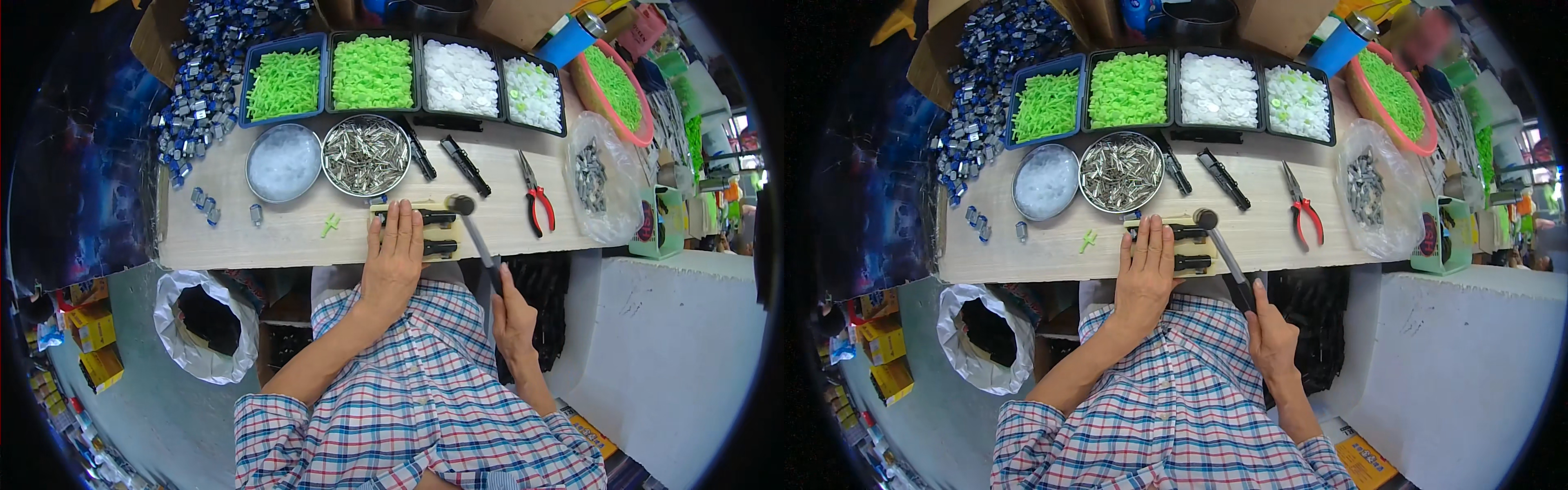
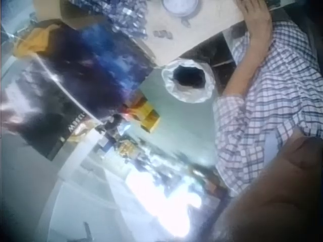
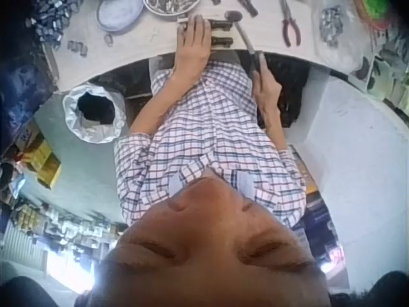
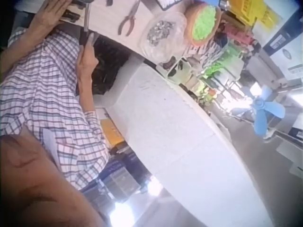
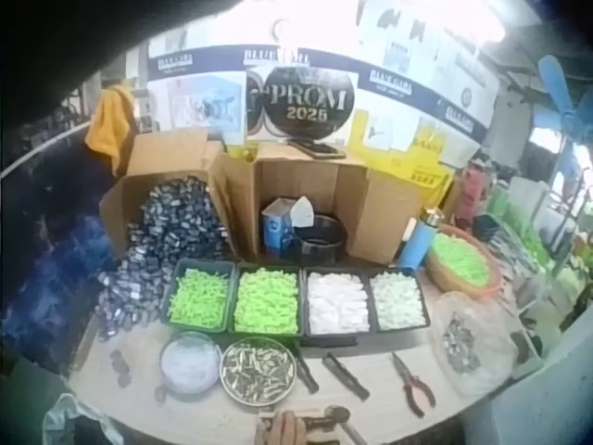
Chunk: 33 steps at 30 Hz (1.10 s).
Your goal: Assembling small plastic components into a fixture and using cutters to trim or secure them.
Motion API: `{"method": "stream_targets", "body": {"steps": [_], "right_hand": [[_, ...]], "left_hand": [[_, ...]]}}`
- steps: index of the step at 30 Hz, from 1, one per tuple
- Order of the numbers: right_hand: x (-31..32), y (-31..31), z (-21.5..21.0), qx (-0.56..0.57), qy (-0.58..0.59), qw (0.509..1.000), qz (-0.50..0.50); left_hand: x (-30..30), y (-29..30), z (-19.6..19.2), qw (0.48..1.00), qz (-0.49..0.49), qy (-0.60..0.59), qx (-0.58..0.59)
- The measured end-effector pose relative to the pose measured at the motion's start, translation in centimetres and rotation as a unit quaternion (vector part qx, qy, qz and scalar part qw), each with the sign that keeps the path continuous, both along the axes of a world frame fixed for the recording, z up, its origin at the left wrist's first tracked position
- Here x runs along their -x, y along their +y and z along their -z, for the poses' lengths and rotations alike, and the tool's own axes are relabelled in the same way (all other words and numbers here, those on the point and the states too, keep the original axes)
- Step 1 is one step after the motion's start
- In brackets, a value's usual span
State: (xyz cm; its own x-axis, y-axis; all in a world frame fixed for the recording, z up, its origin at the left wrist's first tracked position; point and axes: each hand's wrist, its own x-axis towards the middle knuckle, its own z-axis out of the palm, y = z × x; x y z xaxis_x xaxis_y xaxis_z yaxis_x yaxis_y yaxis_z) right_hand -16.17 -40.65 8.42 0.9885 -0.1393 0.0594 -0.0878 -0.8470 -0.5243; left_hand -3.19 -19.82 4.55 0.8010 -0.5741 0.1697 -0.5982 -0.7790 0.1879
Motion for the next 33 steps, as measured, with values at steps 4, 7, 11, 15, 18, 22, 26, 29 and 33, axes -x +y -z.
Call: {"method": "stream_targets", "body": {"steps": [4,7,11,15,18,22,26,29,33], "right_hand": [[0.4,0.9,0.2,-0.020,-0.139,0.990,-0.002],[1.1,1.7,2.4,0.021,-0.045,0.999,0.004],[1.3,1.6,1.4,-0.028,-0.040,0.999,0.013],[4.1,1.2,0.1,-0.035,-0.091,0.995,0.006],[4.9,1.5,1.5,-0.024,0.018,1.000,-0.004],[3.5,1.5,0.7,-0.038,0.036,0.999,0.007],[2.1,1.7,0.8,-0.062,-0.070,0.995,0.027],[0.5,1.7,0.9,-0.033,-0.016,0.999,0.025],[0.1,1.8,-0.2,-0.058,0.018,0.998,0.035]], "left_hand": [[0.1,-0.2,-0.1,1.000,-0.001,0.005,0.008],[0.3,-0.1,-0.1,1.000,0.003,0.008,0.003],[0.3,-0.2,0.2,1.000,-0.003,0.008,-0.001],[0.1,-0.2,0.2,1.000,-0.004,0.012,0.019],[0.1,-0.2,0.0,1.000,-0.002,0.014,0.020],[0.5,-0.2,0.8,1.000,0.000,0.002,0.013],[0.1,-0.3,0.4,1.000,0.000,0.000,0.028],[0.3,-0.2,0.8,0.999,0.002,-0.005,0.033],[0.2,0.0,-1.0,0.988,0.002,0.073,0.136]]}}
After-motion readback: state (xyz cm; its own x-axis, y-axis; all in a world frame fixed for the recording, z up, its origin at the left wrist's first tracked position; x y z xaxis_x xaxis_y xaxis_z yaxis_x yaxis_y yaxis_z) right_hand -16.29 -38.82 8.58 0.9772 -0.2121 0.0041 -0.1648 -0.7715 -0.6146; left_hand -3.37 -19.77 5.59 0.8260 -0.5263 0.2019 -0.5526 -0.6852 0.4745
